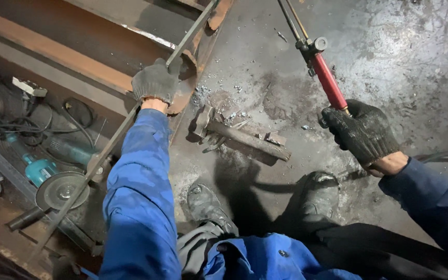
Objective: The recorder uses a gas cutting torch to cut and process metal pieces on a factory floor.
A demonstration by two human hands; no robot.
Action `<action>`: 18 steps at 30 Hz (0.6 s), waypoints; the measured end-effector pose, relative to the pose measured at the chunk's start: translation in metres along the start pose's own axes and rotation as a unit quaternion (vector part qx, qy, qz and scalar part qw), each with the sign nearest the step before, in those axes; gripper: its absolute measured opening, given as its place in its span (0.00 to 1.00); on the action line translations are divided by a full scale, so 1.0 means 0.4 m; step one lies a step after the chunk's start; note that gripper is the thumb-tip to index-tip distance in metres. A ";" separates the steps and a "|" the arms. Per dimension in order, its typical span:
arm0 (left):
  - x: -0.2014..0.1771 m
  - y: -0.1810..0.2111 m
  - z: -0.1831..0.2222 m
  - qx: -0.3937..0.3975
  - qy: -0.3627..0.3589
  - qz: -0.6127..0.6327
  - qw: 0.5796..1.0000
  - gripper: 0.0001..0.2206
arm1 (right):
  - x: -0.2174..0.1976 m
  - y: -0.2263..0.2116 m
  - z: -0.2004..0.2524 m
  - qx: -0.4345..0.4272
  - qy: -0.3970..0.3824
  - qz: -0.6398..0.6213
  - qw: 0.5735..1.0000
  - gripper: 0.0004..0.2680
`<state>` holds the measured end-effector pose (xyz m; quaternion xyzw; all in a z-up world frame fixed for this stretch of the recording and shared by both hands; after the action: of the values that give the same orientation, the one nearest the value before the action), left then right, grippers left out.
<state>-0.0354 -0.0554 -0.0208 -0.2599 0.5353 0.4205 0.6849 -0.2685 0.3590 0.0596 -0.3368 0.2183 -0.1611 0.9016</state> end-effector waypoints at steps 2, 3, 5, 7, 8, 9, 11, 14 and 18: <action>0.007 -0.003 0.000 0.003 -0.004 0.007 1.000 0.30 | 0.001 0.003 0.000 -0.013 -0.007 0.017 1.000 0.13; 0.015 -0.005 -0.003 0.004 -0.006 0.007 1.000 0.30 | 0.002 0.004 0.000 -0.011 -0.008 0.017 1.000 0.13; 0.019 -0.008 -0.009 0.014 0.008 0.000 1.000 0.30 | -0.002 0.009 -0.003 0.015 0.002 0.072 0.997 0.13; 0.011 -0.003 -0.006 0.014 0.011 0.000 1.000 0.30 | -0.001 0.010 -0.001 0.001 -0.001 0.055 0.998 0.13; 0.007 -0.001 -0.004 0.015 0.014 0.002 1.000 0.30 | -0.001 0.008 0.000 -0.012 -0.003 0.038 0.999 0.13; 0.007 -0.002 -0.004 0.013 0.014 0.003 1.000 0.30 | -0.002 0.010 -0.003 -0.013 -0.004 0.040 0.999 0.13; 0.011 -0.004 -0.002 0.007 0.012 0.009 1.000 0.30 | -0.011 0.025 -0.006 -0.001 0.010 0.013 1.000 0.13; 0.022 -0.009 -0.013 0.017 0.020 0.013 1.000 0.30 | -0.015 0.015 -0.006 -0.016 0.014 0.010 1.000 0.13; 0.026 -0.010 -0.015 0.014 0.007 0.004 1.000 0.32 | -0.014 0.018 -0.006 -0.002 0.006 0.008 1.000 0.13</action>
<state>-0.0343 -0.0594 -0.0329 -0.2511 0.5469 0.4136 0.6833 -0.2732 0.3654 0.0548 -0.3362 0.2270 -0.1560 0.9006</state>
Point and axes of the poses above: each hand's wrist, its own z-axis away from the middle knuckle, its own x-axis out of the palm, y = z × x, the point moved 8 cm from there along -z, towards the middle knuckle, and after that the axes turned 8 degrees about -y, right-handed, at the moved point
